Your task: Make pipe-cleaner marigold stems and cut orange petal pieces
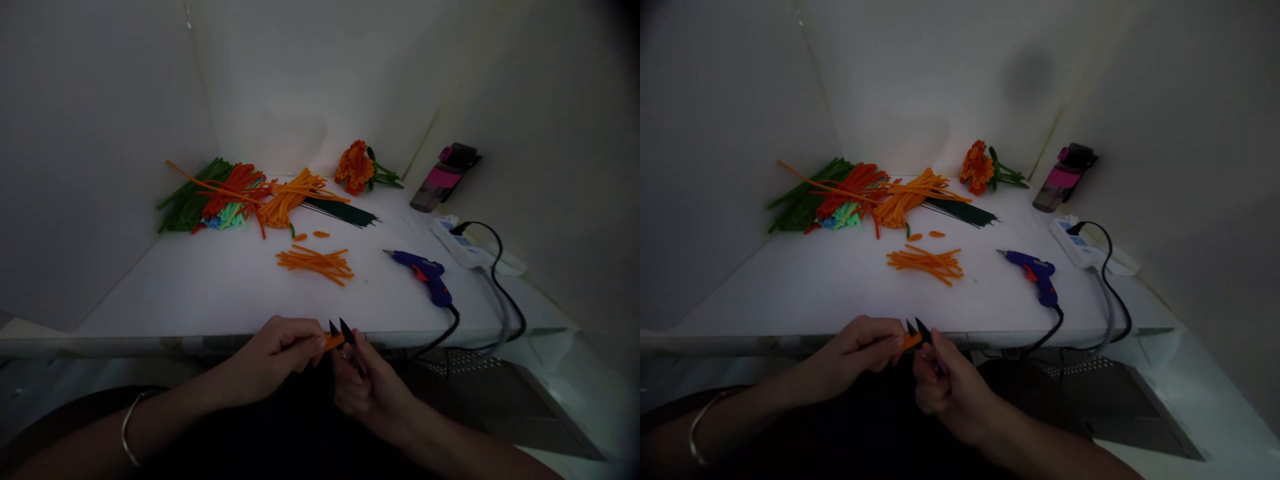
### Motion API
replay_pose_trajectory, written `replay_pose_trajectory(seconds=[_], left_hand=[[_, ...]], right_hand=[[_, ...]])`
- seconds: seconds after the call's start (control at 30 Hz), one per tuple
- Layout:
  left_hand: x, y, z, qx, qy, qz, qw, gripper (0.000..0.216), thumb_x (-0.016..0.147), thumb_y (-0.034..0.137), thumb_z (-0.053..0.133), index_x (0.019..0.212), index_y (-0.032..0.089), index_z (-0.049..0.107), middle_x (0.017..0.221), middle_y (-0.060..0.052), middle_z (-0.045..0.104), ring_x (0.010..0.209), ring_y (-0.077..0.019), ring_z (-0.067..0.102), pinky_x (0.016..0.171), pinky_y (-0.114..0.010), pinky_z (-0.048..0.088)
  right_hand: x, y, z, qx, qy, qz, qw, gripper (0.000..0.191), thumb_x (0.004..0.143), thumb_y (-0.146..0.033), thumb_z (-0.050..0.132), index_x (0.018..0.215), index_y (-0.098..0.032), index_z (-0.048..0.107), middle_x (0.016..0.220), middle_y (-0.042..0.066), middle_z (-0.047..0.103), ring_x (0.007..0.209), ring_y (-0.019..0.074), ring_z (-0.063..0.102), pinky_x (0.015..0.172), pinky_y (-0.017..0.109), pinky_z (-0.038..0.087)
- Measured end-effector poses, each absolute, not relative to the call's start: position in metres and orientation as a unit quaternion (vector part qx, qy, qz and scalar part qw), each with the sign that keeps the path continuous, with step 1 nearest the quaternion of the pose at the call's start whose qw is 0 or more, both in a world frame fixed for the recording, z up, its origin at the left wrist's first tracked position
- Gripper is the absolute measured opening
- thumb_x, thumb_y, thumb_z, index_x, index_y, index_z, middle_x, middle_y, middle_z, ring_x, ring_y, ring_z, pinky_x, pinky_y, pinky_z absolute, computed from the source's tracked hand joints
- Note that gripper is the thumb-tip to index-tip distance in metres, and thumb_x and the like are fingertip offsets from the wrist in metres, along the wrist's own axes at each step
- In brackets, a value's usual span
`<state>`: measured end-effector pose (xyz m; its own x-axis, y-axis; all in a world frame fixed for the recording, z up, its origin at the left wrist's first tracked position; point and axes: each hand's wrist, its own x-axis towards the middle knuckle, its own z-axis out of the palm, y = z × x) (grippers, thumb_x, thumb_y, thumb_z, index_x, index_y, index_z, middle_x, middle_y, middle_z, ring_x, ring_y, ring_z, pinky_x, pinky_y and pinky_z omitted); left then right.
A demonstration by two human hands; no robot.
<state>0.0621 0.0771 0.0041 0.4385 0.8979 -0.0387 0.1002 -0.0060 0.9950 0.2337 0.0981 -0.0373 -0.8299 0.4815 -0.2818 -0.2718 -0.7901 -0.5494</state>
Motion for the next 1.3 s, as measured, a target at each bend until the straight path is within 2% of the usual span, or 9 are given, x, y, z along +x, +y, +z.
replay_pose_trajectory(seconds=[0.57,0.8,1.1,1.2,1.3], left_hand=[[0.058,0.062,0.005,0.636,0.427,0.296,0.570,0.036,0.089,0.041,0.040,0.065,0.016,0.048,0.057,0.004,0.036,0.053,-0.0088,0.032,0.049,-0.021,0.024],[0.050,0.055,0.013,0.643,0.454,0.295,0.542,0.036,0.089,0.039,0.040,0.063,0.016,0.046,0.054,0.005,0.033,0.051,-0.0087,0.029,0.048,-0.022,0.022],[0.069,0.062,0.009,0.692,0.414,0.290,0.516,0.030,0.089,0.029,0.039,0.062,0.016,0.043,0.056,0.004,0.037,0.053,-0.0087,0.032,0.049,-0.021,0.025],[0.070,0.063,0.011,0.704,0.406,0.312,0.493,0.031,0.090,0.031,0.038,0.063,0.016,0.042,0.056,0.004,0.035,0.053,-0.0088,0.031,0.051,-0.021,0.025],[0.069,0.063,0.015,0.686,0.400,0.320,0.517,0.034,0.091,0.032,0.038,0.062,0.016,0.042,0.055,0.004,0.034,0.052,-0.0084,0.030,0.049,-0.021,0.024]], right_hand=[[0.246,0.072,-0.043,-0.257,-0.216,0.923,0.190,0.055,0.071,-0.063,0.055,0.046,-0.018,0.036,0.030,-0.011,0.025,0.027,0.0017,0.018,0.032,0.019,0.010],[0.251,0.070,-0.054,-0.292,-0.305,0.883,0.206,0.055,0.069,-0.061,0.059,0.044,-0.017,0.038,0.032,-0.010,0.028,0.028,0.0020,0.022,0.032,0.018,0.012],[0.243,0.086,-0.037,-0.178,-0.235,0.946,0.137,0.054,0.070,-0.063,0.056,0.046,-0.018,0.037,0.029,-0.011,0.027,0.023,0.0030,0.019,0.029,0.018,0.016],[0.243,0.085,-0.031,-0.163,-0.209,0.951,0.157,0.053,0.072,-0.060,0.057,0.047,-0.018,0.036,0.028,-0.013,0.024,0.024,0.0025,0.014,0.030,0.017,0.016],[0.240,0.077,-0.033,-0.179,-0.194,0.945,0.191,0.053,0.074,-0.059,0.055,0.047,-0.018,0.035,0.029,-0.012,0.025,0.024,0.0024,0.015,0.029,0.016,0.015]])
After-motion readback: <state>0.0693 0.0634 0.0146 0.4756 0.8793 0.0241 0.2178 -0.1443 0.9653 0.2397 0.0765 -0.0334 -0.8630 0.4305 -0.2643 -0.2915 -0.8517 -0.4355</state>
